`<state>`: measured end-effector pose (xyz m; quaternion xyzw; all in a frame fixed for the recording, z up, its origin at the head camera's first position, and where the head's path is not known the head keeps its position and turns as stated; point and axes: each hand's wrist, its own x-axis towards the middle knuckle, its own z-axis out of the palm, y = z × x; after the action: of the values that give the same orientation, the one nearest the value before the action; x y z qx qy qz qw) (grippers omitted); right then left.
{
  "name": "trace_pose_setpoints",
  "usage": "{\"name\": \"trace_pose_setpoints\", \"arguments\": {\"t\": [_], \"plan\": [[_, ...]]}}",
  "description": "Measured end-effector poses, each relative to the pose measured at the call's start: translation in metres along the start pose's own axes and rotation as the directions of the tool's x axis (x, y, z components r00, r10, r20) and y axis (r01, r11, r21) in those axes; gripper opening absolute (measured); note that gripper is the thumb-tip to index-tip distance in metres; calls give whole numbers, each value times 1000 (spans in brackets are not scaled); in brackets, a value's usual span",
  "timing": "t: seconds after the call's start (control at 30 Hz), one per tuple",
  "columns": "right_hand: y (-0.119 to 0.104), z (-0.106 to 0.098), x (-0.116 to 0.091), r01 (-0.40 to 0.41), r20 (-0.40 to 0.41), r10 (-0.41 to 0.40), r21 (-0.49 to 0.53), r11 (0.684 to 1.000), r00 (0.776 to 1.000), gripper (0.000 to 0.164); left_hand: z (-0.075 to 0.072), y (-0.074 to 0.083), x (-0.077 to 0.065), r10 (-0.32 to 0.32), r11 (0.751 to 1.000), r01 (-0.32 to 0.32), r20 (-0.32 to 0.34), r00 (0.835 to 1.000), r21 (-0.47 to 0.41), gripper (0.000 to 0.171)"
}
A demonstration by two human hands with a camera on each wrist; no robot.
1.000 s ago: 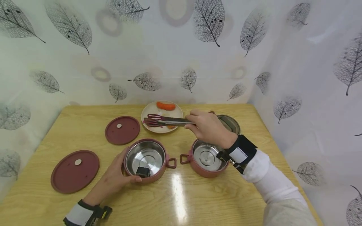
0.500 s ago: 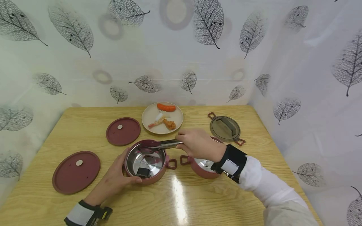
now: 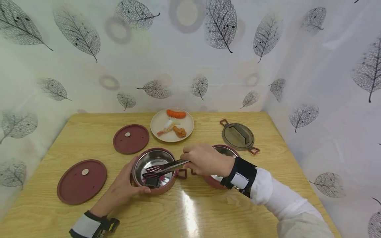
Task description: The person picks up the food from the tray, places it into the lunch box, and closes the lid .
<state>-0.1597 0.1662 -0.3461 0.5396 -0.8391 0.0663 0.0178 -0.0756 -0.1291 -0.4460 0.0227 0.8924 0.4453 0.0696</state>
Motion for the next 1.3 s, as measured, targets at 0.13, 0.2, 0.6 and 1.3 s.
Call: {"name": "trace_pose_setpoints", "arguments": {"t": [0.13,0.2,0.6,1.3], "plan": [[-3,0,-1,-8,17,8,7,1000,1000,13,1,-1,-1,-7,1000,8,9,1000,-14,128],[-3,0,-2,-10,24,10,7,1000,1000,13,1,-2,0,-7,1000,7,8,1000,-14,129],[0,-7,-5,-81,31,81,3,997,996,17,3,-5,1,14,1000,-14,1,1000,-13,126],[39,-29,-15,-416,-207,390,-98,904,897,36,0,-5,3,19,1000,-19,-7,1000,6,128]]}}
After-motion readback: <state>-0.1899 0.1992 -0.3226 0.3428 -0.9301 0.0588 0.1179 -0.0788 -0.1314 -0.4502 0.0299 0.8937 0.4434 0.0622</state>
